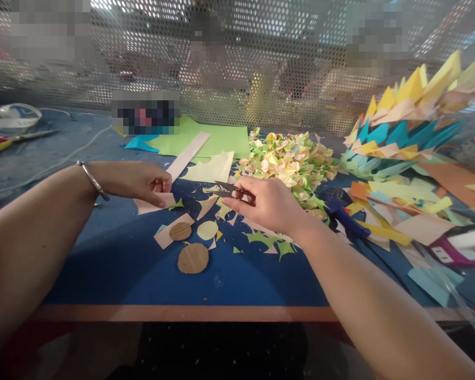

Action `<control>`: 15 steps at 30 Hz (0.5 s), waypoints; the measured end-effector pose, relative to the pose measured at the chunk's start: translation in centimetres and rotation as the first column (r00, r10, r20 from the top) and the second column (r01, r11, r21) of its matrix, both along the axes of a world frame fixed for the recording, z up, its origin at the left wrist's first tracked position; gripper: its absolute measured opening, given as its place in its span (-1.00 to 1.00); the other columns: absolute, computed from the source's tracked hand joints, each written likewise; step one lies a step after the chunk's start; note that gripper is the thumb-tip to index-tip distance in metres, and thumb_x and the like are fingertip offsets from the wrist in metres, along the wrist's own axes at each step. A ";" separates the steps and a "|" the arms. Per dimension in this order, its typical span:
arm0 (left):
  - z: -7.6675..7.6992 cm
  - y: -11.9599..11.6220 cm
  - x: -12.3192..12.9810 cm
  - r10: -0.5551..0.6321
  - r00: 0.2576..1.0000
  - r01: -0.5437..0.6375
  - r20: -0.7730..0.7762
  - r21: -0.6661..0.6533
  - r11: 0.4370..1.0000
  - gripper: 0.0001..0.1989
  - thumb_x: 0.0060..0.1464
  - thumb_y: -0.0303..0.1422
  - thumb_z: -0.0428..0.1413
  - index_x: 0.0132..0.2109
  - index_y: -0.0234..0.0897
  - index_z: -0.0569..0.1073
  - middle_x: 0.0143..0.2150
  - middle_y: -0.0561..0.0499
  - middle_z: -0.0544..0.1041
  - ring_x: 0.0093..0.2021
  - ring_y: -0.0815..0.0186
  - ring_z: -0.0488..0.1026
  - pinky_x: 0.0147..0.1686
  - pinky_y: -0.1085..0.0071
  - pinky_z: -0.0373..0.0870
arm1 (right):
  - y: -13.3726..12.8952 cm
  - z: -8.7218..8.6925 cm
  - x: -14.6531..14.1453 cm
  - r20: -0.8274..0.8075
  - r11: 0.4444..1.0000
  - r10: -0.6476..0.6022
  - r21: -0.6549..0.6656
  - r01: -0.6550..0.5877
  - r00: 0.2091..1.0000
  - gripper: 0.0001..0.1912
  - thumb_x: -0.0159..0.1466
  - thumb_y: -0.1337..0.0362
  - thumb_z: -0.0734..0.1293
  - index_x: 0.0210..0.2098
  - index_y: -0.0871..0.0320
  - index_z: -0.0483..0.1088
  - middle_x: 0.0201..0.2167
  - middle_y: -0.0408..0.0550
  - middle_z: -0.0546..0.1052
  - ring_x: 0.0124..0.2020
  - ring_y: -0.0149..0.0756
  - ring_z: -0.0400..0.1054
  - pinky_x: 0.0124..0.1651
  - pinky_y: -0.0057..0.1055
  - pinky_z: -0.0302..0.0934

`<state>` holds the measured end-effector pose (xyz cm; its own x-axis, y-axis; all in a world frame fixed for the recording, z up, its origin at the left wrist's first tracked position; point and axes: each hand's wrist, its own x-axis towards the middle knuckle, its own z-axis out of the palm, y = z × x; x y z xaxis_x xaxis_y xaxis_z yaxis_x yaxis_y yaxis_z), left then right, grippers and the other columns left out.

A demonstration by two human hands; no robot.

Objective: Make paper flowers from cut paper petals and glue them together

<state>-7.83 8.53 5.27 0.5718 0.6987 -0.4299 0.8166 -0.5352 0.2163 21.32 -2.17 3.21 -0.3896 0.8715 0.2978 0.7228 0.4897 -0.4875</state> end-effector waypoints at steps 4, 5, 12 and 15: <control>0.1 0.5 -0.3 -0.080 0.996 0.077 0.039 0.063 0.995 -0.72 -0.10 -0.11 0.21 -0.48 -0.21 0.39 -0.52 0.02 0.43 -0.46 0.24 0.35 -0.46 0.37 0.15 | 0.0 0.1 -0.1 0.012 1.000 -0.011 0.021 0.011 1.000 -0.51 0.28 -0.16 0.30 -0.45 0.15 0.33 -0.66 -0.22 0.29 -0.63 -0.50 0.12 -0.52 -0.44 0.02; 0.1 0.5 -0.3 -0.072 0.995 0.068 0.065 0.056 0.996 -0.71 -0.08 -0.10 0.20 -0.46 -0.22 0.39 -0.51 0.03 0.43 -0.46 0.25 0.35 -0.46 0.38 0.15 | 0.0 0.1 -0.1 0.015 0.999 -0.015 0.029 0.014 1.000 -0.51 0.28 -0.16 0.30 -0.45 0.15 0.33 -0.65 -0.21 0.29 -0.63 -0.50 0.12 -0.51 -0.44 0.03; -0.2 0.0 -0.1 0.218 0.891 -0.155 0.397 -0.185 0.970 -0.69 -0.07 -0.08 0.22 -0.25 -0.17 0.45 -0.44 0.07 0.49 -0.41 0.27 0.42 -0.39 0.43 0.29 | 0.0 0.1 0.0 0.025 1.000 -0.011 0.020 0.010 1.000 -0.55 0.29 -0.14 0.31 -0.43 0.13 0.33 -0.66 -0.23 0.29 -0.64 -0.49 0.12 -0.51 -0.44 0.04; 0.3 -0.1 -0.4 0.236 0.914 -0.185 0.330 -0.180 0.966 -0.72 -0.09 -0.09 0.24 -0.30 -0.16 0.46 -0.45 0.02 0.53 -0.41 0.22 0.46 -0.37 0.37 0.35 | 0.0 0.0 0.1 0.031 1.000 -0.006 0.029 0.005 0.999 -0.56 0.29 -0.13 0.32 -0.42 0.13 0.34 -0.66 -0.23 0.29 -0.63 -0.48 0.13 -0.51 -0.44 0.04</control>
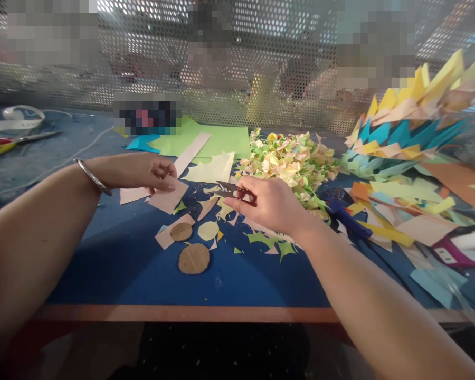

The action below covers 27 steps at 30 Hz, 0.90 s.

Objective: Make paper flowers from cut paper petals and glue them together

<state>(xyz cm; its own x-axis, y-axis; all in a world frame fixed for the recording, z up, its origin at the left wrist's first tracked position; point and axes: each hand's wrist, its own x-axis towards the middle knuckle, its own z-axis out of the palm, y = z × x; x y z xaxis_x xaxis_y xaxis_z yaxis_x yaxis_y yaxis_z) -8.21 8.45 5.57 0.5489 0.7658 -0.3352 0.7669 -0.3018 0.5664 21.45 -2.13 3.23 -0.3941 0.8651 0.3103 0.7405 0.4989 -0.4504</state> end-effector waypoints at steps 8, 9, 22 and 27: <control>0.4 0.7 -0.9 0.029 0.994 -0.026 -0.108 0.024 0.999 -0.76 -0.08 -0.15 0.22 -0.28 -0.18 0.55 -0.35 -0.06 0.64 -0.31 0.17 0.54 -0.36 0.40 0.36 | 0.2 -0.2 0.2 -0.002 1.000 -0.012 0.005 0.012 1.000 -0.55 0.28 -0.14 0.32 -0.42 0.14 0.36 -0.64 -0.21 0.29 -0.62 -0.48 0.13 -0.51 -0.45 0.02; 0.2 0.8 -0.9 0.000 0.995 0.000 -0.105 -0.004 1.000 -0.73 -0.08 -0.15 0.23 -0.24 -0.18 0.55 -0.36 -0.04 0.64 -0.33 0.19 0.53 -0.37 0.41 0.36 | 0.3 -0.2 0.3 -0.005 1.000 -0.014 0.007 0.014 1.000 -0.55 0.28 -0.14 0.32 -0.42 0.15 0.37 -0.63 -0.21 0.30 -0.61 -0.48 0.13 -0.51 -0.45 0.02; 0.0 -0.7 0.5 0.216 0.839 -0.166 0.500 -0.142 0.976 -0.84 0.00 -0.33 0.22 -0.30 -0.24 0.38 -0.33 0.08 0.44 -0.30 0.35 0.41 -0.21 0.39 0.39 | -2.0 -0.5 -2.9 0.025 0.961 0.221 -0.179 -0.213 0.975 -0.56 0.24 -0.13 0.37 -0.39 0.15 0.38 -0.56 -0.21 0.37 -0.55 -0.47 0.18 -0.44 -0.45 0.00; -0.9 -0.8 1.7 0.343 0.680 -0.196 0.648 -0.291 0.937 -0.89 0.05 -0.41 0.16 -0.33 -0.24 0.33 -0.36 0.09 0.40 -0.32 0.38 0.39 -0.24 0.42 0.37 | -2.7 -1.5 -4.5 0.125 0.908 0.350 -0.287 -0.304 0.928 -0.51 0.21 -0.17 0.38 -0.22 0.16 0.43 -0.55 -0.18 0.45 -0.52 -0.37 0.32 -0.43 -0.44 -0.01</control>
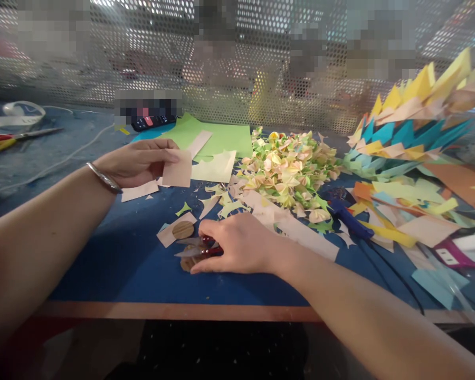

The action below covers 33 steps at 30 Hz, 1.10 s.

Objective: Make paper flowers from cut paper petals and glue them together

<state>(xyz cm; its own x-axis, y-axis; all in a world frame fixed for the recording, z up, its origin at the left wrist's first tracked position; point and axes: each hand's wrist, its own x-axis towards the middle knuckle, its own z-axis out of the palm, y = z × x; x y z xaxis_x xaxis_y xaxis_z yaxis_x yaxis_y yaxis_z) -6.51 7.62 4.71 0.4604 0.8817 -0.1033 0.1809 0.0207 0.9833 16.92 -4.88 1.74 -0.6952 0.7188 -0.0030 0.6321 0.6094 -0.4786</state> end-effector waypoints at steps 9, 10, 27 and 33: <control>0.0 -2.6 3.0 0.009 0.997 -0.010 -0.070 -0.017 1.000 -0.91 0.12 -0.35 0.10 -0.24 -0.24 0.35 -0.25 -0.03 0.53 -0.21 0.28 0.51 -0.24 0.39 0.41 | -0.4 -0.1 -0.6 0.137 0.999 0.043 0.027 -0.047 0.990 -0.43 0.24 -0.13 0.36 -0.02 0.22 0.42 -0.48 -0.03 0.59 -0.46 -0.23 0.46 -0.44 -0.42 0.03; -0.1 -2.8 3.3 0.006 0.995 -0.008 -0.103 -0.024 1.000 -0.90 0.14 -0.32 0.09 -0.22 -0.23 0.35 -0.22 -0.03 0.55 -0.18 0.26 0.53 -0.24 0.38 0.42 | -0.5 0.0 -0.5 0.127 0.998 0.039 0.052 -0.046 0.991 -0.44 0.24 -0.13 0.35 -0.01 0.23 0.42 -0.49 -0.03 0.58 -0.46 -0.23 0.46 -0.44 -0.42 0.04; -1.5 -5.6 5.8 -0.119 0.977 0.175 0.175 -0.351 0.920 -0.91 0.28 -0.39 0.07 -0.25 -0.25 0.36 -0.32 0.05 0.56 -0.33 0.41 0.54 -0.19 0.42 0.49 | 1.6 0.5 2.1 -0.173 0.915 -0.294 0.234 0.329 0.940 -0.45 0.22 -0.01 0.39 0.06 0.22 0.42 -0.41 -0.07 0.62 -0.45 -0.26 0.49 -0.40 -0.36 0.25; -1.4 -5.5 5.8 -0.105 0.969 0.190 0.223 -0.403 0.895 -0.89 0.29 -0.36 0.04 -0.19 -0.27 0.42 -0.24 -0.03 0.64 -0.21 0.30 0.59 -0.05 0.29 0.48 | 1.4 0.5 2.2 -0.202 0.922 -0.276 0.221 0.319 0.940 -0.46 0.23 0.03 0.40 0.11 0.20 0.40 -0.26 -0.03 0.67 -0.30 -0.18 0.57 -0.31 -0.33 0.36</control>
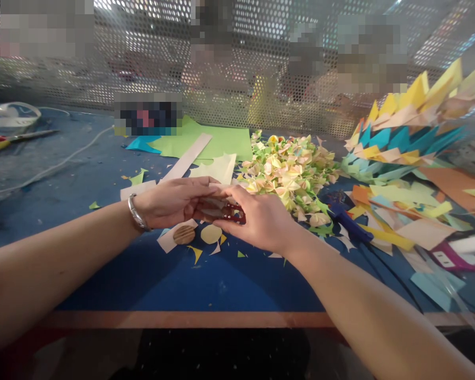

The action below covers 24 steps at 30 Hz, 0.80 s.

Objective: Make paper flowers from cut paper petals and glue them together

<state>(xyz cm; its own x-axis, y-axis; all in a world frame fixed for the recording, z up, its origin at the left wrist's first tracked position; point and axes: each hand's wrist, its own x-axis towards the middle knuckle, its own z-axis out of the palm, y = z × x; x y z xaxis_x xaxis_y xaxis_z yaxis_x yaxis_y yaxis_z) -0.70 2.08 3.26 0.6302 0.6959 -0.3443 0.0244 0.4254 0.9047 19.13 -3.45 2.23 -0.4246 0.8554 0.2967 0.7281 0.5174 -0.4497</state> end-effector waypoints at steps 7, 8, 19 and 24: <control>0.3 0.8 -0.6 -0.099 0.992 0.104 0.081 -0.053 0.993 -0.68 0.22 -0.37 -0.06 -0.03 -0.36 0.52 -0.17 -0.11 0.68 -0.16 0.22 0.61 0.05 0.21 0.43 | 0.2 -0.4 0.2 -0.077 1.000 -0.016 -0.006 0.016 0.997 -0.46 0.21 0.02 0.41 0.08 0.20 0.40 -0.26 -0.01 0.66 -0.32 -0.17 0.59 -0.27 -0.31 0.44; 0.3 0.8 -0.7 -0.096 0.990 0.102 0.099 -0.053 0.993 -0.67 0.19 -0.40 -0.06 -0.02 -0.36 0.52 -0.17 -0.12 0.68 -0.18 0.22 0.61 0.05 0.20 0.42 | 0.2 -0.4 0.3 -0.085 1.000 -0.018 -0.003 0.018 0.996 -0.46 0.21 0.02 0.41 0.08 0.20 0.40 -0.27 -0.01 0.66 -0.34 -0.18 0.58 -0.28 -0.31 0.44; 0.5 1.3 -1.3 -0.149 0.975 0.159 0.163 -0.045 0.986 -0.64 0.09 -0.54 -0.02 0.01 -0.40 0.50 -0.22 -0.09 0.68 -0.26 0.29 0.61 0.00 0.26 0.43 | 0.0 -0.2 0.5 -0.152 1.000 -0.005 0.004 0.006 0.988 -0.46 0.22 -0.01 0.42 0.06 0.20 0.41 -0.34 -0.06 0.65 -0.41 -0.26 0.56 -0.35 -0.37 0.40; 0.3 1.2 -1.3 -0.199 0.962 0.208 0.187 -0.029 0.978 -0.63 0.06 -0.58 -0.01 0.00 -0.37 0.50 -0.18 -0.08 0.69 -0.20 0.30 0.62 -0.05 0.34 0.46 | 0.0 0.1 0.3 -0.112 0.998 -0.029 0.044 0.034 0.993 -0.44 0.18 -0.05 0.43 0.04 0.19 0.44 -0.41 -0.08 0.64 -0.47 -0.25 0.53 -0.41 -0.37 0.35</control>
